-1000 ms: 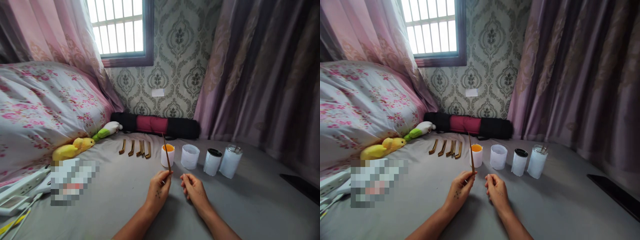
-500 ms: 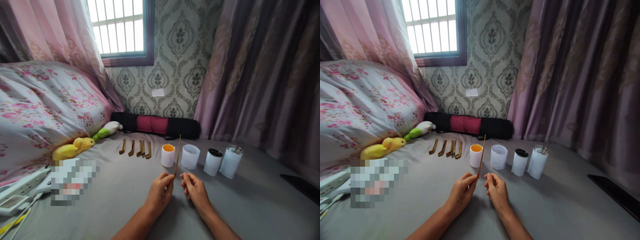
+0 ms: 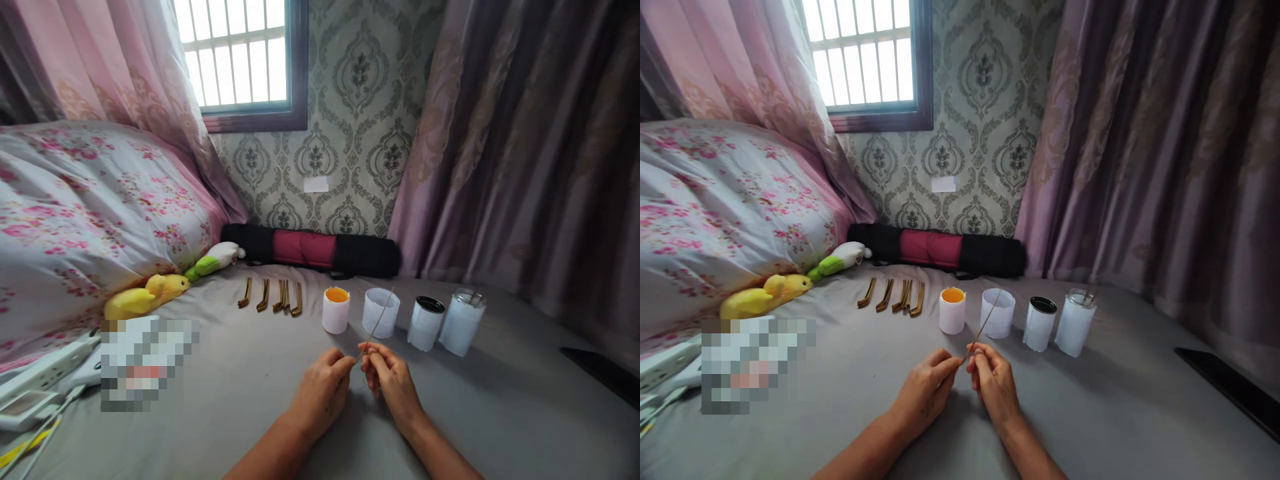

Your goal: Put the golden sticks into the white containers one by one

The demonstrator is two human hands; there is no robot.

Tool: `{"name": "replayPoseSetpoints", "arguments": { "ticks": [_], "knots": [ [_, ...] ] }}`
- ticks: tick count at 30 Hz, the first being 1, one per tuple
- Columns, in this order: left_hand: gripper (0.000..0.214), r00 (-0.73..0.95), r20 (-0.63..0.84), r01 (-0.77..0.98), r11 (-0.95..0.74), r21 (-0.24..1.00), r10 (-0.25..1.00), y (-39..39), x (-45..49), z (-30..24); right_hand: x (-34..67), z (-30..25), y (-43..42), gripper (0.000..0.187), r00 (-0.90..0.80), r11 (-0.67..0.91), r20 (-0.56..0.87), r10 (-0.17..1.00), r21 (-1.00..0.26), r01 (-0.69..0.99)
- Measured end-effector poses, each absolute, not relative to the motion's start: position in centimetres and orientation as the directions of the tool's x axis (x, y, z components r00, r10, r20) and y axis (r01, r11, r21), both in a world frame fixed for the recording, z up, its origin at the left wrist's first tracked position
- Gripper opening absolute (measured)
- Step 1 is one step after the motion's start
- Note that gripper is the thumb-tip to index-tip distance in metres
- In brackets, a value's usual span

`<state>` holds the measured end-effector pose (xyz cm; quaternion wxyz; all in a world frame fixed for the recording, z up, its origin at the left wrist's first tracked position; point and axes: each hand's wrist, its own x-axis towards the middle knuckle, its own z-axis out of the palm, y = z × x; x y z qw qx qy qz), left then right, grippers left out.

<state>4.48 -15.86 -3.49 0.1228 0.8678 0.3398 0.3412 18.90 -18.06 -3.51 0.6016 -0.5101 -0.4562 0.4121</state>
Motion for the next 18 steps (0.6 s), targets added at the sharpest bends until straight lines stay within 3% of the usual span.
{"name": "replayPoseSetpoints", "arguments": {
  "ticks": [8, 18],
  "knots": [
    [0.029, 0.602, 0.414, 0.559, -0.730, 0.392, 0.683, -16.03, 4.33, -3.16, 18.70, -3.28, -18.15, 0.031, 0.248, 0.104, 0.085, 0.965, -0.992, -0.067],
    [0.028, 0.588, 0.425, 0.563, -0.726, 0.395, 0.688, -15.85, 4.32, -3.58, 18.72, -3.28, -18.09, 0.040, 0.259, 0.093, 0.086, 0.962, -0.996, -0.016]
  ]
}}
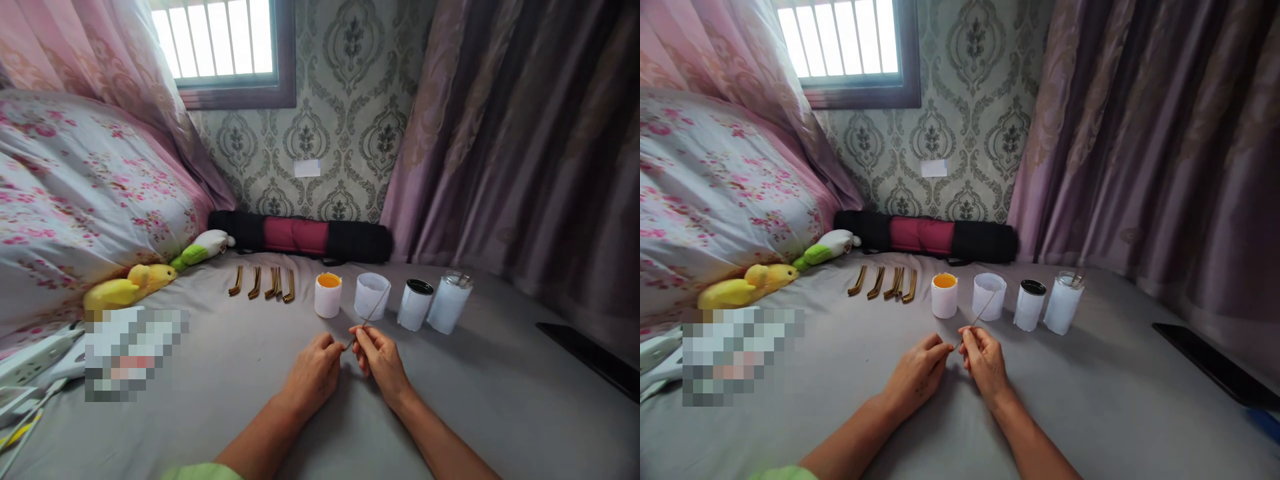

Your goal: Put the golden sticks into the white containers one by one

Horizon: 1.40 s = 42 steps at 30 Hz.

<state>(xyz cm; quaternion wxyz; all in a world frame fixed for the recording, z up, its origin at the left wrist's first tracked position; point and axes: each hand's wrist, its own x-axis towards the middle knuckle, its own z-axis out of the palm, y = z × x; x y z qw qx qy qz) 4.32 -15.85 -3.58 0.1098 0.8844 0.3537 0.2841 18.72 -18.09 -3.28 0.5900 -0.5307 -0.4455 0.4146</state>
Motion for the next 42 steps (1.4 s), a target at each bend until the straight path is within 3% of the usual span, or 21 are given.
{"name": "replayPoseSetpoints", "arguments": {
  "ticks": [9, 29, 36, 42],
  "knots": [
    [0.027, 0.550, 0.427, 0.578, -0.696, 0.426, 0.718, -15.5, 4.3, -3.9, 18.8, -3.5, -18.0, 0.044, 0.277, 0.089, 0.071, 0.958, -0.995, -0.051],
    [0.023, 0.436, 0.430, 0.373, -0.593, 0.713, 0.791, -15.1, 4.6, -3.9, 19.1, -4.0, -17.8, 0.040, 0.291, 0.112, 0.096, 0.952, -0.993, -0.039],
    [0.025, 0.378, 0.247, 0.319, -0.377, 0.870, 0.892, -14.9, 4.8, -3.5, 19.0, -3.6, -17.9, 0.042, 0.341, 0.107, 0.075, 0.937, -0.991, -0.076],
    [0.030, 0.417, 0.007, 0.082, -0.045, 0.996, 0.909, -14.7, 5.1, -3.4, 19.0, -3.6, -17.9, 0.038, 0.374, 0.110, 0.068, 0.925, -0.990, -0.092]
  ]
}}
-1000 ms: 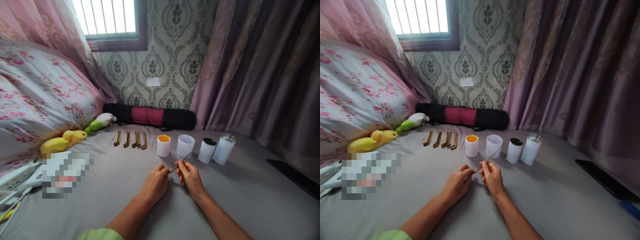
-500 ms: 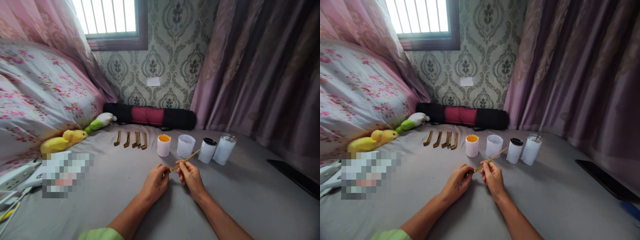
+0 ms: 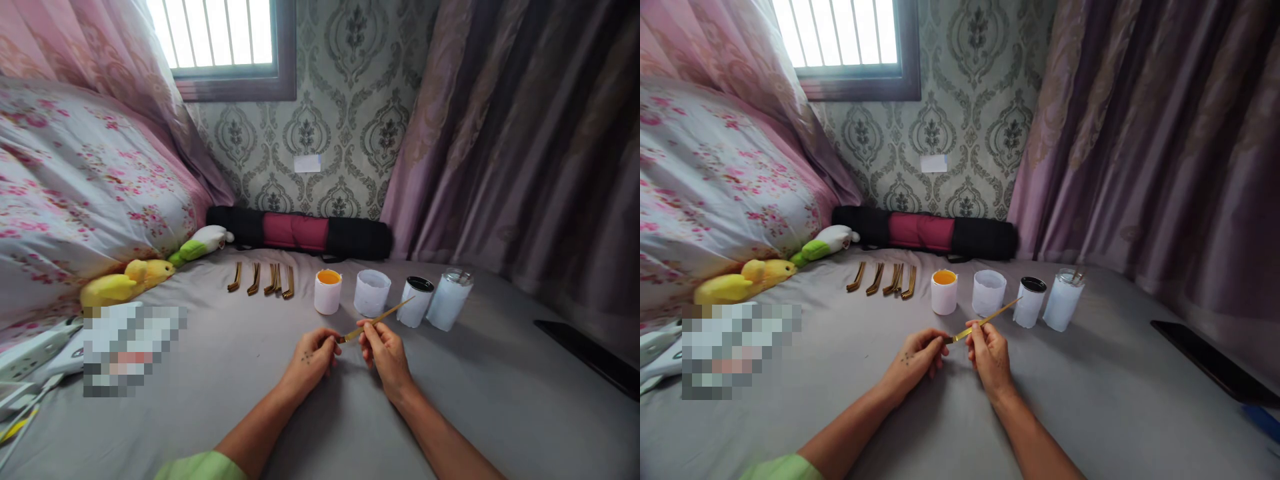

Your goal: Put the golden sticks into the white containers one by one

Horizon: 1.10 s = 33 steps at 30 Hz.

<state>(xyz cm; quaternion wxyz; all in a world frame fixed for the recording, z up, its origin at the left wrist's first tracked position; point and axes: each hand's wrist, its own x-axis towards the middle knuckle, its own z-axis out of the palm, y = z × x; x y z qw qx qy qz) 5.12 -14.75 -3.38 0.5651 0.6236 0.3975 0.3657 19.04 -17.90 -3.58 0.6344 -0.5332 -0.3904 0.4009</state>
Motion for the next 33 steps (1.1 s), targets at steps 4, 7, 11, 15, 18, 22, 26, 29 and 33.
{"name": "replayPoseSetpoints", "arguments": {
  "ticks": [4, 7, 11, 15, 18, 22, 26, 29, 33],
  "knots": [
    [0.035, 0.436, -0.063, -0.061, 0.099, 0.993, 0.898, -14.58, 5.27, -3.55, 19.02, -3.54, -17.92, 0.038, 0.372, 0.119, 0.077, 0.925, -0.989, -0.090],
    [0.039, 0.466, -0.107, -0.123, 0.184, 0.975, 0.878, -14.56, 5.24, -3.53, 19.04, -3.53, -17.90, 0.038, 0.364, 0.115, 0.075, 0.928, -0.989, -0.089],
    [0.036, 0.506, -0.167, -0.182, 0.294, 0.938, 0.846, -14.70, 5.13, -3.29, 19.02, -3.50, -17.88, 0.037, 0.344, 0.115, 0.082, 0.935, -0.990, -0.077],
    [0.029, 0.534, -0.209, -0.231, 0.379, 0.896, 0.819, -14.78, 5.13, -3.21, 18.93, -3.40, -17.93, 0.037, 0.329, 0.111, 0.079, 0.941, -0.991, -0.077],
    [0.026, 0.552, -0.227, -0.261, 0.425, 0.867, 0.802, -14.78, 5.19, -3.20, 18.93, -3.45, -17.95, 0.038, 0.328, 0.108, 0.084, 0.941, -0.993, -0.055],
    [0.021, 0.558, -0.276, -0.266, 0.484, 0.834, 0.783, -14.83, 5.22, -2.97, 19.02, -3.74, -17.90, 0.036, 0.309, 0.123, 0.111, 0.944, -0.992, -0.021],
    [0.018, 0.559, -0.288, -0.271, 0.499, 0.823, 0.778, -14.91, 5.19, -2.72, 19.03, -3.88, -17.87, 0.035, 0.306, 0.133, 0.119, 0.945, -0.991, -0.025],
    [0.016, 0.554, -0.292, -0.281, 0.505, 0.816, 0.780, -14.92, 5.18, -2.70, 19.00, -3.85, -17.81, 0.034, 0.308, 0.127, 0.113, 0.945, -0.992, -0.026],
    [0.014, 0.552, -0.289, -0.295, 0.507, 0.810, 0.782, -14.84, 5.17, -2.81, 19.05, -3.85, -17.67, 0.035, 0.305, 0.130, 0.118, 0.945, -0.991, -0.018]
  ]
}}
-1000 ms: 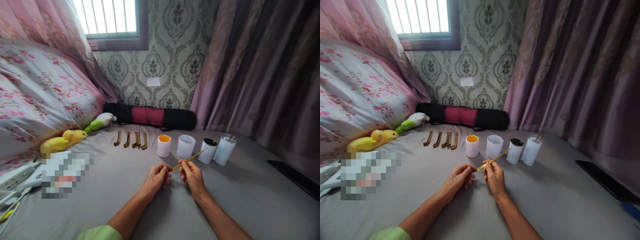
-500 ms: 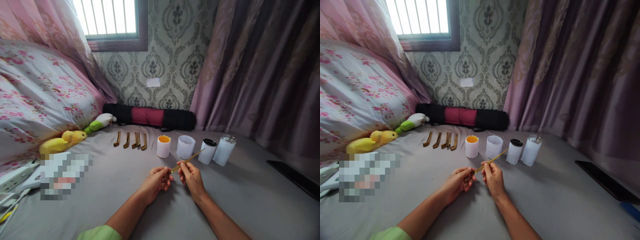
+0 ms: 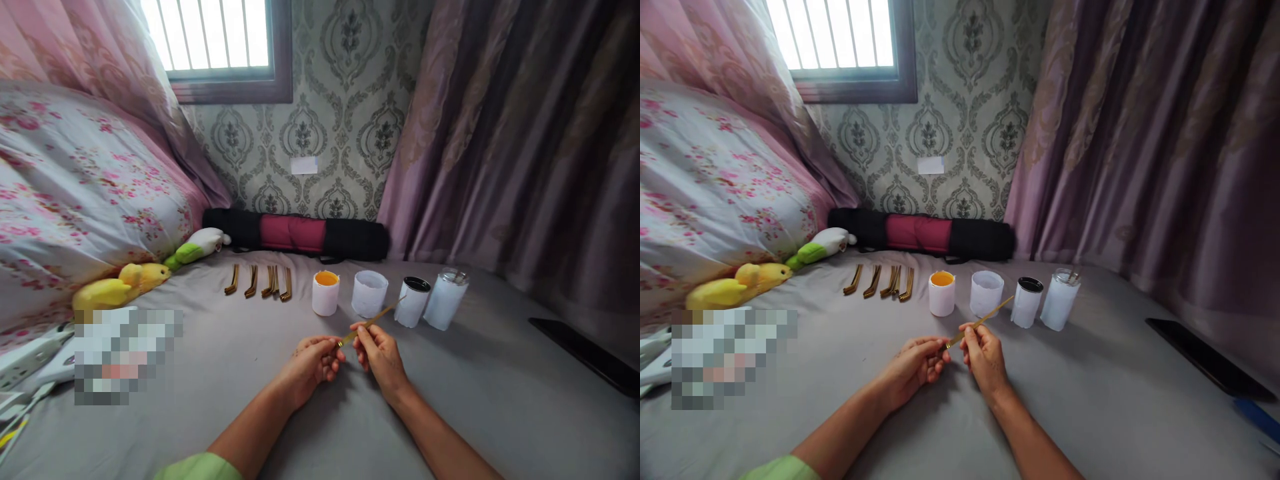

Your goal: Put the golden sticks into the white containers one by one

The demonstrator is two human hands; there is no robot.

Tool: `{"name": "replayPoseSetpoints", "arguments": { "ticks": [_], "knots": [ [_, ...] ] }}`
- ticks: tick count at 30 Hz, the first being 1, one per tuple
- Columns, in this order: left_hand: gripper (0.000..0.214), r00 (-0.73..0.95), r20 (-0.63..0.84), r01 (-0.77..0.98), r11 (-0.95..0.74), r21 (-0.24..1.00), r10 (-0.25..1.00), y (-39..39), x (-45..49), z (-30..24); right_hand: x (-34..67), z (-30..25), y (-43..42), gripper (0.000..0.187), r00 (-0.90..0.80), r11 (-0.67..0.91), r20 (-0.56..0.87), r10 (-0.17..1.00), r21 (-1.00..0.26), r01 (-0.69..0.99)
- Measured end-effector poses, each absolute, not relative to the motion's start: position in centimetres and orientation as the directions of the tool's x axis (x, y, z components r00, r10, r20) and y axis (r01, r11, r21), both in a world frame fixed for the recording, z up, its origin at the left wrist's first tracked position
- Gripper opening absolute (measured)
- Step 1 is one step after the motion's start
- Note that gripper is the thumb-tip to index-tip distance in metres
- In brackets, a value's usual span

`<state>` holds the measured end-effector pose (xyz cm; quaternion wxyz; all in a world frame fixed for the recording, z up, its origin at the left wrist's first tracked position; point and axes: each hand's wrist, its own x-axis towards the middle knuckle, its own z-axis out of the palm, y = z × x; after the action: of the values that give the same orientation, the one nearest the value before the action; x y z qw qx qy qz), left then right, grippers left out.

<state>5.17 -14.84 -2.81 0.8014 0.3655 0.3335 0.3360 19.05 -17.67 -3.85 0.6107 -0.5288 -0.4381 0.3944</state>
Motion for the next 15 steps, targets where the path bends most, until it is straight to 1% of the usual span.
{"name": "replayPoseSetpoints", "arguments": {
  "ticks": [15],
  "knots": [
    [0.015, 0.482, -0.319, -0.265, 0.483, 0.834, 0.816, -14.60, 5.06, -3.25, 19.55, -3.99, -17.61, 0.036, 0.359, 0.118, 0.103, 0.927, -0.993, -0.021]
  ]
}}
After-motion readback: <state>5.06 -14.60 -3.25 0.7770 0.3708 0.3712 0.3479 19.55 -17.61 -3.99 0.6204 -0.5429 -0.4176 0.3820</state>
